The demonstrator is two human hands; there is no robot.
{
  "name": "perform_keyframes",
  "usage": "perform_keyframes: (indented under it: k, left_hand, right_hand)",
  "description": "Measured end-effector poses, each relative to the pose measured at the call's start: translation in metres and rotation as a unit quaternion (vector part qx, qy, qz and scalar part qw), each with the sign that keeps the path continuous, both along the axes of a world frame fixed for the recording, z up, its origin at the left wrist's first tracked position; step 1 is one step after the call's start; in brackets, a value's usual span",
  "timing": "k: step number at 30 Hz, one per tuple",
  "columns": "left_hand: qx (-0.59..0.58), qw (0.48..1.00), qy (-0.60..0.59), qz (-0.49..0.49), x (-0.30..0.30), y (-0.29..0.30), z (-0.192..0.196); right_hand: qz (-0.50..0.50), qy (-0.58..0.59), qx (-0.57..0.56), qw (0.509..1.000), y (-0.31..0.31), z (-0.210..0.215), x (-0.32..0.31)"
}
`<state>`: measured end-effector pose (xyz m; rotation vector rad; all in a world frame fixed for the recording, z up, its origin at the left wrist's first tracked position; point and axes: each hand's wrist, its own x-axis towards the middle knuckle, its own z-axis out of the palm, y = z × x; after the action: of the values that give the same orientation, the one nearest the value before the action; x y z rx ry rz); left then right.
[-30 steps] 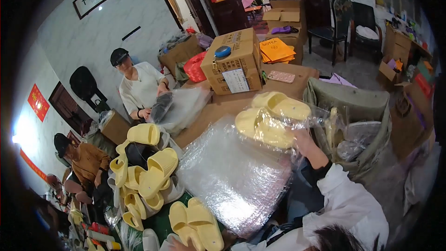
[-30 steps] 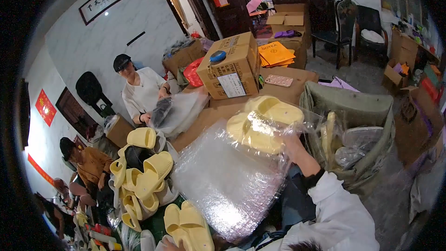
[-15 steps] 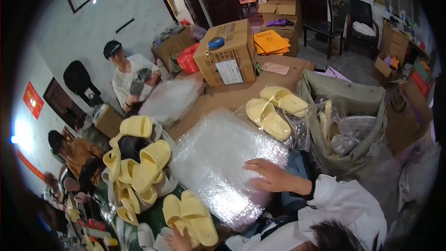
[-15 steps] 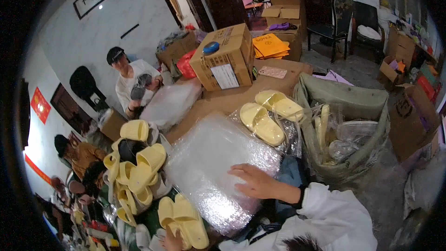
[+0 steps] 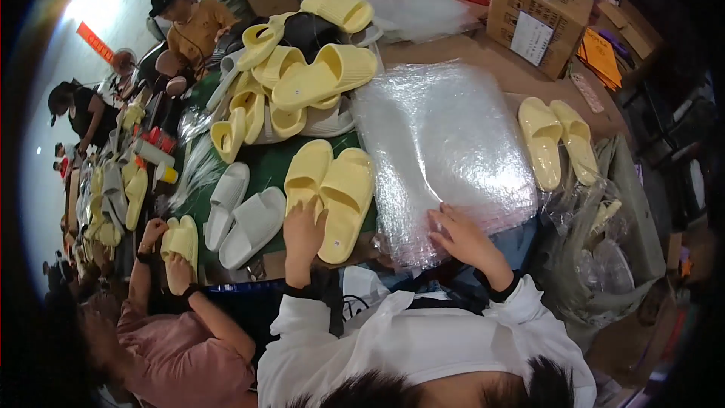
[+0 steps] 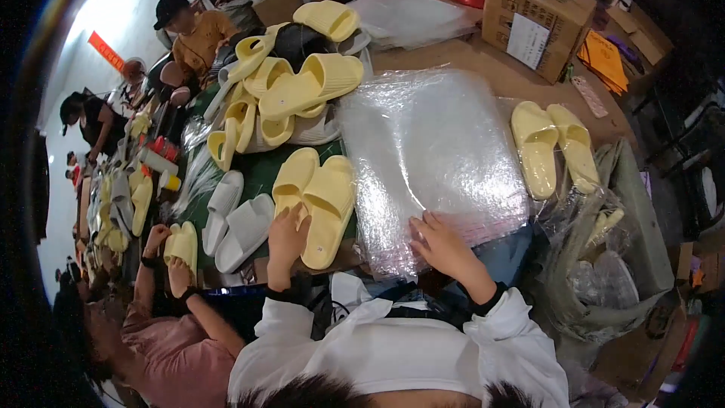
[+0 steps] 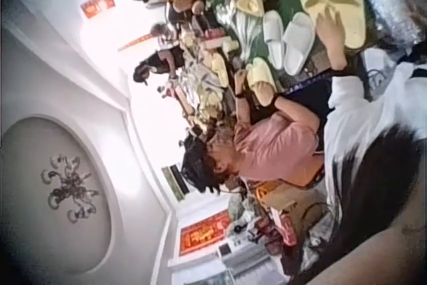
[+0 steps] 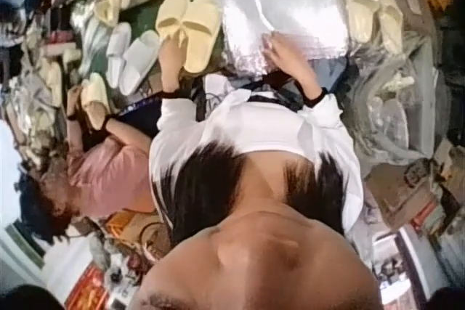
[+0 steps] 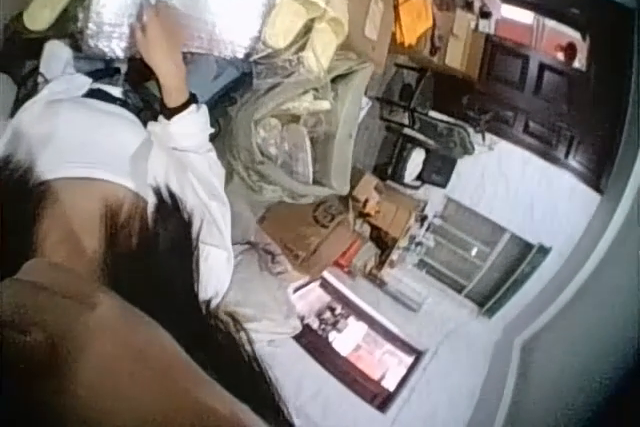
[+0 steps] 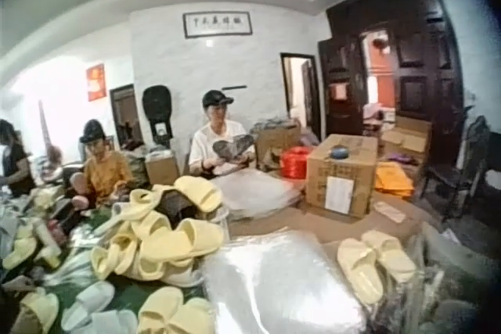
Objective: The worker is pairing sandals and packing them into individual plastic bags for shipping.
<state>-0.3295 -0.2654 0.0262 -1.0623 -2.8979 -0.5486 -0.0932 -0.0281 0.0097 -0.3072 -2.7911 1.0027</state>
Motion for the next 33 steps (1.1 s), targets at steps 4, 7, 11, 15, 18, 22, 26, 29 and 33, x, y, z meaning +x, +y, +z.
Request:
perform_keyframes:
  k: [4,7,11,15,18,22,26,29,33]
  left_hand:
    - [0.119,0.993,0.015,0.021,0.009,0.016,0.005]
    - [0.129,0.991,-0.017,-0.01,-0.014,0.015,-0.008]
    - [0.178,0.979,-0.09,-0.039,-0.026,0.02,-0.012]
    - [0.108,0.971,-0.188,-0.097,-0.023,0.038,-0.002]
    - [0.11,0.979,-0.063,-0.159,-0.044,0.021,-0.041]
    - [-0.001,0.979,-0.012,-0.202,-0.04,0.023,-0.025]
    - [0.152,0.983,-0.069,-0.077,-0.02,0.025,-0.017]
    - [0.279,0.958,-0.056,0.025,-0.014,0.011,-0.017]
    - [0.427,0.878,-0.197,0.089,0.029,0.027,0.042]
  right_hand:
    - [-0.023,-0.011,0.033,0.999,-0.008,-0.008,0.0]
    - [-0.021,-0.007,0.061,0.998,-0.01,-0.01,-0.002]
    - [-0.023,0.009,0.048,0.999,-0.011,-0.008,-0.001]
    - [-0.029,0.03,0.073,0.996,-0.003,-0.016,0.001]
    - [-0.04,-0.01,0.066,0.997,-0.014,-0.02,-0.007]
    - [-0.02,0.029,0.13,0.991,-0.02,-0.039,-0.01]
    - [-0.021,0.052,0.063,0.996,-0.019,-0.039,-0.005]
    - [-0.023,0.029,0.085,0.996,-0.022,-0.03,-0.002]
    - [-0.02,0.004,0.142,0.99,-0.024,-0.043,-0.006]
